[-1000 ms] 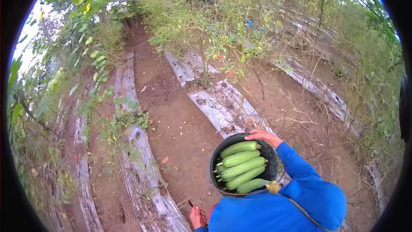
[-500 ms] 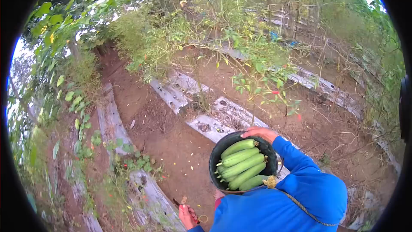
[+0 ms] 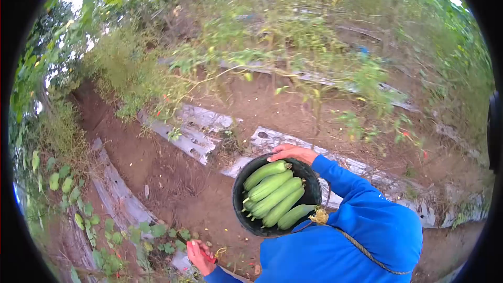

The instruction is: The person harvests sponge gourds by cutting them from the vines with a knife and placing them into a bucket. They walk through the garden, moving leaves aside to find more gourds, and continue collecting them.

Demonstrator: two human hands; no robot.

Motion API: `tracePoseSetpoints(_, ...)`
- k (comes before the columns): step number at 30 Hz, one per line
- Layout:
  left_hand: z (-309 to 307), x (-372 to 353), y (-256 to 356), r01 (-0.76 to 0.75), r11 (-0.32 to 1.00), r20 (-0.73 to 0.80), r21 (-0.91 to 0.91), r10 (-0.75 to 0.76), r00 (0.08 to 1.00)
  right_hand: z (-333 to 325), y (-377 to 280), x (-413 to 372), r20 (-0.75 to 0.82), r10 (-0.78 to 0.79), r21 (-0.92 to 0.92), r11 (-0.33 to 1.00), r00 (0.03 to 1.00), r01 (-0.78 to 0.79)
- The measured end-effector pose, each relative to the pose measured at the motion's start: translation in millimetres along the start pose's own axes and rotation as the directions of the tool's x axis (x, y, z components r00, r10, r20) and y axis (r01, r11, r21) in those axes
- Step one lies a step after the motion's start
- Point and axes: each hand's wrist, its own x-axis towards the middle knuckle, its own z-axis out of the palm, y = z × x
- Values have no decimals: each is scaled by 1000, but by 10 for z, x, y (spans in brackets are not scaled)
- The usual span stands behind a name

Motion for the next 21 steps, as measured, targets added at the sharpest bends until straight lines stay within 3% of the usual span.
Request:
tracePoseSetpoints(2, -6, 412, -43, 24, 1000, -94, -13, -25, 995, 291, -288, 328, -15, -100, -119, 988, 995, 98)
tracePoseSetpoints(3, -16, 650, -113, 61, 998, -108, 22, -58, 992, 313, -310, 611, 90, -248, -327, 907, 964, 264)
tracePoseSetpoints(4, -205, 773, -84, 107, 991, -139, 80, -96, 986, 487, -356, 889, -1, -115, -82, 990, 993, 114)
tracePoseSetpoints(5, -327, 887, -92, 109, 992, -213, 70, -92, 973, 385, -171, 1270, 67, -254, -203, 943, 965, 262)
tracePoseSetpoints(6, -379, 1073, -88, 165, 985, -225, 39, -152, 962, 331, -158, 1620, 97, -218, -158, 960, 971, 231)
tracePoseSetpoints(7, -408, 1236, -90, 219, 976, -233, 0, -213, 949, 547, -477, 1959, -95, -10, -95, 995, 995, 1)
tracePoseSetpoints(8, -444, 1361, -50, 220, 975, -294, -25, -217, 931, 833, -778, 2162, -273, 231, 4, 971, 934, -239)
tracePoseSetpoints(10, -497, 1690, 105, 254, 967, -245, 28, -240, 939, 993, -985, 2745, -161, 342, 122, 938, 926, -326)
tracePoseSetpoints(12, -514, 2010, 294, 246, 969, -216, 24, -235, 948, 977, -895, 3267, -144, 355, 103, 934, 924, -343)
tracePoseSetpoints(14, -609, 2429, 469, 218, 975, -289, -31, -218, 932, 1064, -981, 3700, 97, -27, -114, 993, 995, 38)
tracePoseSetpoints(15, -676, 2636, 555, 165, 982, -273, -90, -183, 944, 1157, -1034, 3918, 230, -224, -384, 873, 947, 300)
tracePoseSetpoints(16, -978, 2776, 625, 124, 983, -249, -136, -155, 956, 1398, -961, 4143, 378, -335, -595, 627, 863, 503)
tracePoseSetpoints(18, -1326, 3304, 348, 73, 985, -115, -156, -92, 989, 1170, -371, 4956, 229, -99, -567, 795, 968, 216)
tracePoseSetpoints(19, -1001, 3440, 693, 223, 969, -401, -107, -247, 882, 1206, -487, 5095, 287, -248, -547, 750, 925, 371)
tracePoseSetpoints(20, -1041, 3828, 743, 231, 969, -355, -87, -247, 902, 1264, -641, 5223, 359, -367, -532, 675, 858, 511)
tracePoseSetpoints(21, -1149, 4143, 742, 316, 943, -230, -106, -332, 915, 1336, -723, 5450, 241, -220, -404, 863, 945, 304)
